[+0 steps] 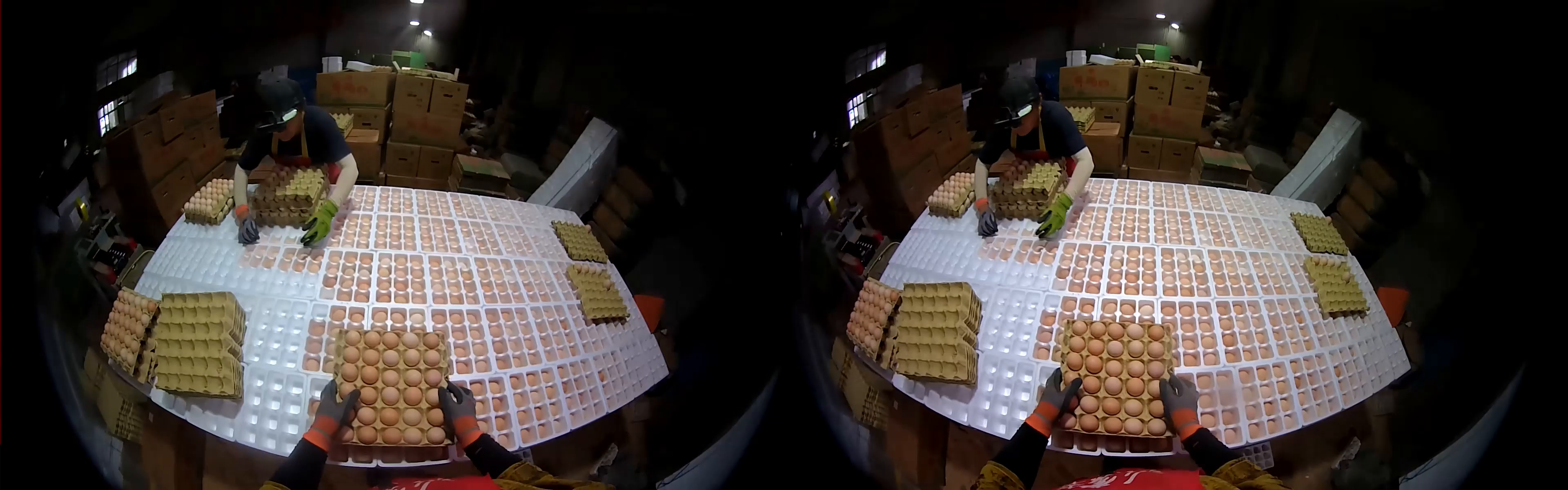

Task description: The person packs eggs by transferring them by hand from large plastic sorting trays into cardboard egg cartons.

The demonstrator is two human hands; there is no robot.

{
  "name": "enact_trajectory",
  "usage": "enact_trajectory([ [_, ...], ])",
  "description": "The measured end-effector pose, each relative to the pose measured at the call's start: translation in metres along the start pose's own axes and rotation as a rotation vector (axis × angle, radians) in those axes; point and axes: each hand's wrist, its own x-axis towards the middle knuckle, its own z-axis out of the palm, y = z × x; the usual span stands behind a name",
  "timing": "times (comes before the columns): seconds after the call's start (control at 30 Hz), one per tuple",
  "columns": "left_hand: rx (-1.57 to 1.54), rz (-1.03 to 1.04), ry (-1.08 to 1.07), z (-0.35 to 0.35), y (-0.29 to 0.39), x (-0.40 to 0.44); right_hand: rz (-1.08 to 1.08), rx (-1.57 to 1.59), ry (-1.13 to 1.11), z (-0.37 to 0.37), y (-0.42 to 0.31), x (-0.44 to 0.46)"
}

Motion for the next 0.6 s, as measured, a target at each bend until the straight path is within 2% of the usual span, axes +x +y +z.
enact_trajectory([
  [0.03, -0.113, -0.041, -0.037, -0.001, 0.027, -0.003, -0.070, 0.007, 0.025, 0.005, 0.011, 0.004],
  [0.07, -0.031, -0.021, 0.008, -0.003, -0.028, 0.009, 0.009, 0.062, -0.150, 0.005, 0.023, 0.014],
  [0.1, 0.100, -0.062, -0.035, -0.007, 0.023, -0.004, 0.126, 0.196, -0.238, 0.000, 0.015, 0.017],
  [0.2, 0.328, 0.002, 0.074, -0.006, 0.022, -0.014, 0.019, 0.054, -0.242, 0.002, 0.036, 0.030],
  [0.23, 0.191, -0.006, 0.145, -0.001, 0.001, -0.012, 0.045, 0.150, -0.234, -0.001, 0.042, 0.036],
  [0.27, 0.124, -0.126, 0.032, -0.015, 0.043, -0.016, 0.084, 0.271, -0.217, -0.002, 0.050, 0.040],
  [0.3, 0.206, -0.176, 0.139, -0.018, 0.014, -0.015, 0.101, 0.349, -0.182, -0.001, 0.056, 0.047],
  [0.33, 0.096, -0.103, 0.210, -0.027, 0.022, -0.025, 0.053, 0.263, -0.073, 0.003, 0.071, 0.057],
  [0.37, 0.083, -0.002, 0.281, -0.038, 0.049, -0.035, 0.071, 0.385, -0.011, -0.005, 0.003, 0.048],
  [0.4, 0.253, -0.041, 0.264, -0.061, 0.074, -0.047, -0.019, 0.351, 0.030, 0.000, 0.020, 0.059],
  [0.43, 0.118, 0.060, 0.331, -0.078, 0.048, -0.048, -0.038, 0.512, 0.007, 0.002, -0.004, 0.057],
  [0.47, 0.173, 0.055, 0.397, -0.103, 0.074, -0.057, -0.057, 0.506, -0.076, -0.002, -0.045, 0.051],
  [0.53, 0.344, 0.182, 0.592, -0.165, 0.078, -0.057, -0.076, 0.539, -0.207, 0.019, -0.092, 0.042],
  [0.57, 0.235, 0.194, 0.694, -0.197, 0.085, -0.055, -0.407, 0.268, -0.293, 0.030, -0.121, 0.038],
  [0.6, 0.270, 0.266, 0.802, -0.237, 0.079, -0.051, -0.752, 0.046, -0.300, 0.042, -0.150, 0.035],
])
